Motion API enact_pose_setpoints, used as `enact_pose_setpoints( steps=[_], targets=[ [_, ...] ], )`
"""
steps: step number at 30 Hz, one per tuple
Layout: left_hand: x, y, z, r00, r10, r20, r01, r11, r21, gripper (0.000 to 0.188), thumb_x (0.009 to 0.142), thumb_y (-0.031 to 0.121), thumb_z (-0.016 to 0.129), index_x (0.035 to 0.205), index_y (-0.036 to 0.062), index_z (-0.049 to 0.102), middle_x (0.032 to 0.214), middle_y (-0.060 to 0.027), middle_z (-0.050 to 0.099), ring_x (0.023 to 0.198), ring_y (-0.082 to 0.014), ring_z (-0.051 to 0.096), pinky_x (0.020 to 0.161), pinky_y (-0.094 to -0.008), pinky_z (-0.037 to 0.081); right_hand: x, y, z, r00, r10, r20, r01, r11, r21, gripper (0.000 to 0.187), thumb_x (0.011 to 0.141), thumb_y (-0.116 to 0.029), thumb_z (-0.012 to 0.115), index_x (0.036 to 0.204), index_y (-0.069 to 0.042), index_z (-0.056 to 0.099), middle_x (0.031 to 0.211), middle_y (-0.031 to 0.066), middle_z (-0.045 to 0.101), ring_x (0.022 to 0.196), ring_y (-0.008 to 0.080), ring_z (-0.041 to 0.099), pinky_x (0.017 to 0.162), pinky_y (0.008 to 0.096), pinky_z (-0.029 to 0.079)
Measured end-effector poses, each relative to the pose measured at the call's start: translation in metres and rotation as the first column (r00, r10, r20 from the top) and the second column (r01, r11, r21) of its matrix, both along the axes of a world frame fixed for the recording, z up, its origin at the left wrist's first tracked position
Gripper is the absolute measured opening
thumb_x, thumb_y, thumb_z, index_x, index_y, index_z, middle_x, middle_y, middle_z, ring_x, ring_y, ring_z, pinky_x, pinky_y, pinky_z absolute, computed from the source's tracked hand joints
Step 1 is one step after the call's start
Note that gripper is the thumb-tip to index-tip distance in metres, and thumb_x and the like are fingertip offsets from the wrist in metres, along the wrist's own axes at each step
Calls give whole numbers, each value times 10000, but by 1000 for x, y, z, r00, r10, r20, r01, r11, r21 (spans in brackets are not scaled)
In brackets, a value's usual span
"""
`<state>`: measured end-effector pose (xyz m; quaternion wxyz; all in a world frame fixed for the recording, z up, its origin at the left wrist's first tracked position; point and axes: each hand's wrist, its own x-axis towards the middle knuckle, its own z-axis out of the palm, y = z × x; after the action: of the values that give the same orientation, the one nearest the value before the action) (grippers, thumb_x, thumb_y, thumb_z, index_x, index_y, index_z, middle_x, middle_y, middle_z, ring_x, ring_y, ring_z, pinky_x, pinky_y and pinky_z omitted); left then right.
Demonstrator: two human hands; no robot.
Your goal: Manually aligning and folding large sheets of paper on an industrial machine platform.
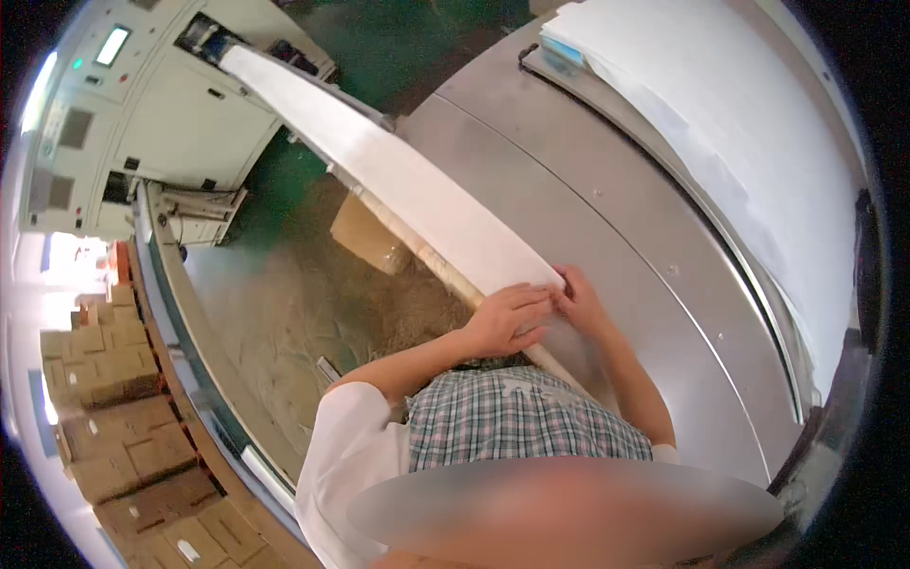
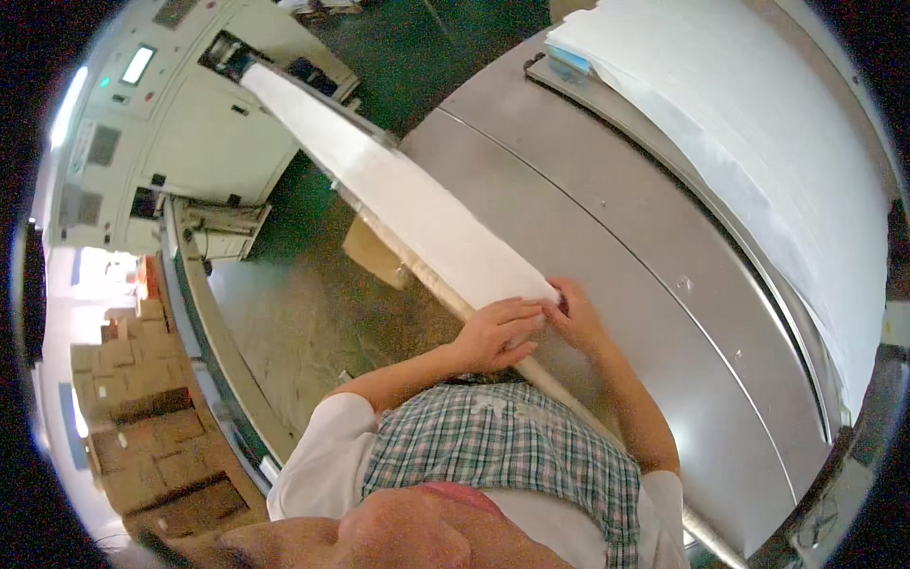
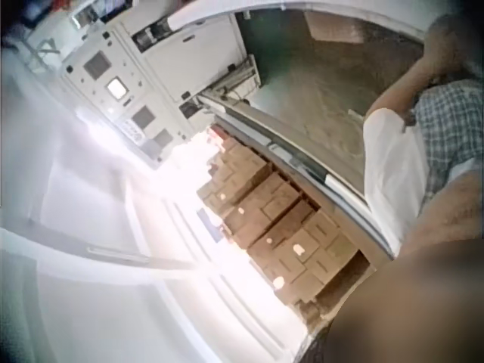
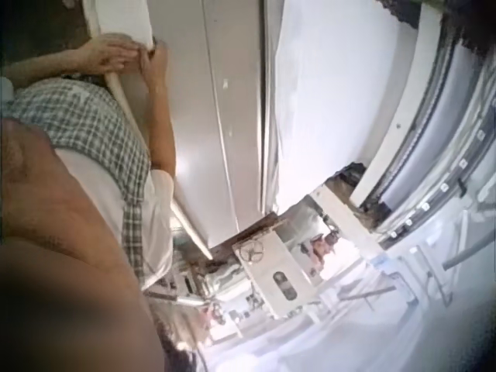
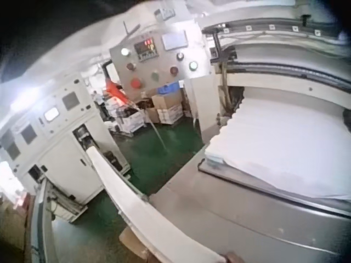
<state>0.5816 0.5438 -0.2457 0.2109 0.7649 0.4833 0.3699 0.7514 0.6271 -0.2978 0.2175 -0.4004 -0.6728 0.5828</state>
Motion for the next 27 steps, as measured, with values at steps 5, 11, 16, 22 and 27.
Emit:
enact_pose_setpoints(
  steps=[5, 11, 16, 22, 27],
  targets=[
    [-74, 54, 20, 998, 21, -62, -23, 999, -33, 149, 714, 96, 619, 861, 74, 603, 958, -95, 596, 894, -267, 574, 751, -340, 482, 3, 47, 28, 852, -469, 232, 434, 881, 187, 188, 830, -193, 548, 918, -28, 571, 729, 86, 574, 628, 147, 538, 581, 302, 450],
    [-143, 207, 2, 999, 45, -19, -46, 997, -59, 197, 800, 178, 567, 955, 59, 596, 901, -118, 615, 811, -263, 592, 736, -316, 465, 110, 79, -50, 370, -877, 305, 518, 468, 716, 172, 837, -210, 516, 870, -51, 572, 738, 138, 594, 635, 267, 579, 579, 361, 450],
    [-174, 370, -58, 973, 191, 127, -149, 948, -280, 280, 828, 267, 554, 990, 40, 578, 924, -90, 626, 831, -230, 600, 749, -316, 458, 94, 84, -47, 304, -890, 339, 497, 452, 741, 134, 822, -184, 514, 852, -64, 564, 747, 124, 582, 678, 308, 560, 596, 397, 441],
    [-166, 516, -74, 904, 427, 30, -399, 867, -299, 435, 769, 455, 561, 871, 37, 625, 834, -102, 632, 762, -243, 596, 694, -340, 438, 97, 85, -44, 263, -896, 357, 450, 441, 776, 138, 828, -187, 503, 847, -61, 556, 791, 118, 584, 677, 313, 561, 595, 388, 448],
    [-161, 538, -100, 878, 349, 327, -163, 861, -482, 421, 662, 443, 682, 753, 34, 649, 633, -26, 574, 607, -135, 517, 571, -303, 393, 94, 87, -42, 251, -892, 375, 473, 451, 757, 118, 820, -167, 514, 848, -58, 554, 800, 122, 581, 663, 314, 566, 578, 369, 455]
  ],
)
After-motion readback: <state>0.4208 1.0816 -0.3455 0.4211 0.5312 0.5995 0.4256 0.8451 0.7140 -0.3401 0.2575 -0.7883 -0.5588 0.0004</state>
